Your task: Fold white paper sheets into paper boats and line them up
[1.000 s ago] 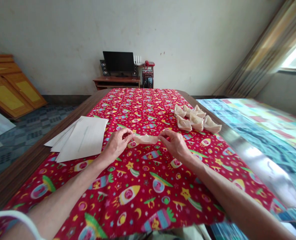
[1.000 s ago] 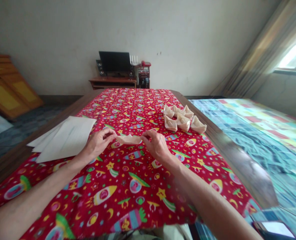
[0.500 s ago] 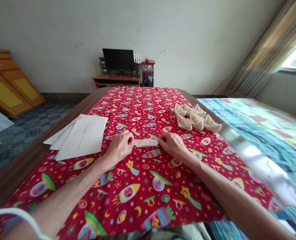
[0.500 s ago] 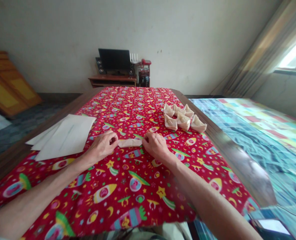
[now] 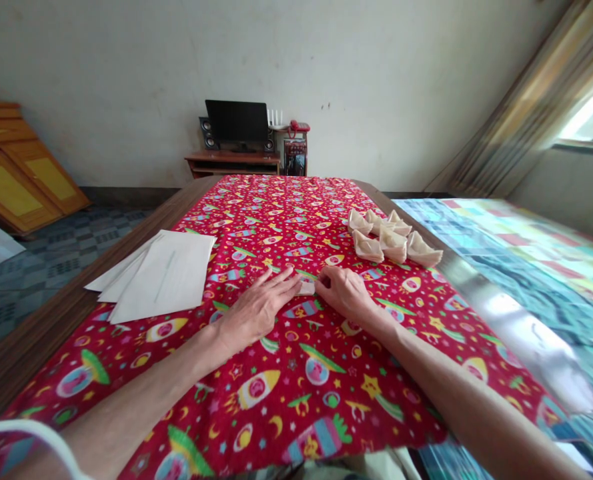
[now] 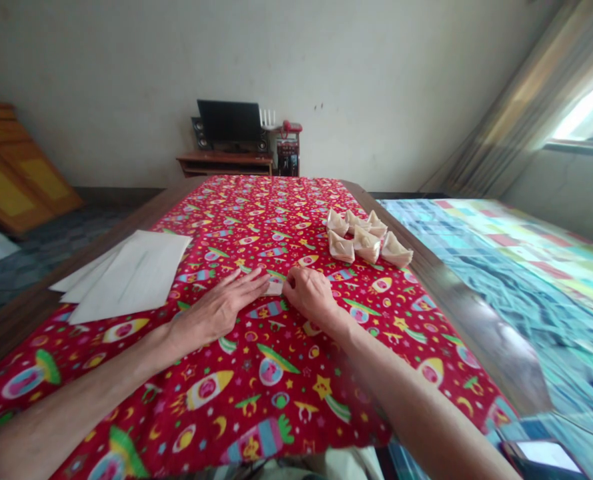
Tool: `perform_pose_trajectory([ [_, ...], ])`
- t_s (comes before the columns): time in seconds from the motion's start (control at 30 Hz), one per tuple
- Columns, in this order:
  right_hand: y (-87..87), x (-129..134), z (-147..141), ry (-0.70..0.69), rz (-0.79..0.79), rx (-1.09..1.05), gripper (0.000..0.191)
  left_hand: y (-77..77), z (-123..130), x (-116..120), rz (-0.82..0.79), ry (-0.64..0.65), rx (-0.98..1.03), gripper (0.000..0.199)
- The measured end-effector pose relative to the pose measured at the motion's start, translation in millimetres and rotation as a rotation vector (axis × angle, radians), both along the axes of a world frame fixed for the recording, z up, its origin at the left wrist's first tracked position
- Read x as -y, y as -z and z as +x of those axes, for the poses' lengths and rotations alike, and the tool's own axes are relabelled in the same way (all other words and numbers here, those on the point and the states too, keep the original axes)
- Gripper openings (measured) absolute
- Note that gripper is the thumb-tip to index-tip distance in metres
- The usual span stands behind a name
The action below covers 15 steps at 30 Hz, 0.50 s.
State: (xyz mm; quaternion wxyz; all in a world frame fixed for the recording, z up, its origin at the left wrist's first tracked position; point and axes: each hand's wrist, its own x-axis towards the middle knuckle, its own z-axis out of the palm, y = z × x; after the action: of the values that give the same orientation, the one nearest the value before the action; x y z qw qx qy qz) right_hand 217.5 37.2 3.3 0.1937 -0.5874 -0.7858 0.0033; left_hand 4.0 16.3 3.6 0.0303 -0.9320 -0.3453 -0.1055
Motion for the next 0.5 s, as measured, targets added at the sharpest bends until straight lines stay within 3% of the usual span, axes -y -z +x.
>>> perform_pose_trajectory([
  [0.17, -2.5, 7, -1, -0.027, 0.126, 0.088, 0.017, 6.6, 1, 2, -0.088, -0.029, 0.026, 0.077],
  [0.23, -5.2, 14, -4, -0.102, 0.194, 0.162, 0.02, 6.9, 0, 3, -0.116, -0.038, 0.026, 0.08],
  [0.37, -3.8, 31, -16, -0.377, 0.239, 0.26, 0.034, 5.7, 1, 4, -0.128, -0.032, -0.001, 0.079],
  [0.5, 5.4, 40, -18, -0.434, 0.194, 0.265, 0.043, 4.2, 1, 6, -0.112, -0.046, -0.053, 0.075],
])
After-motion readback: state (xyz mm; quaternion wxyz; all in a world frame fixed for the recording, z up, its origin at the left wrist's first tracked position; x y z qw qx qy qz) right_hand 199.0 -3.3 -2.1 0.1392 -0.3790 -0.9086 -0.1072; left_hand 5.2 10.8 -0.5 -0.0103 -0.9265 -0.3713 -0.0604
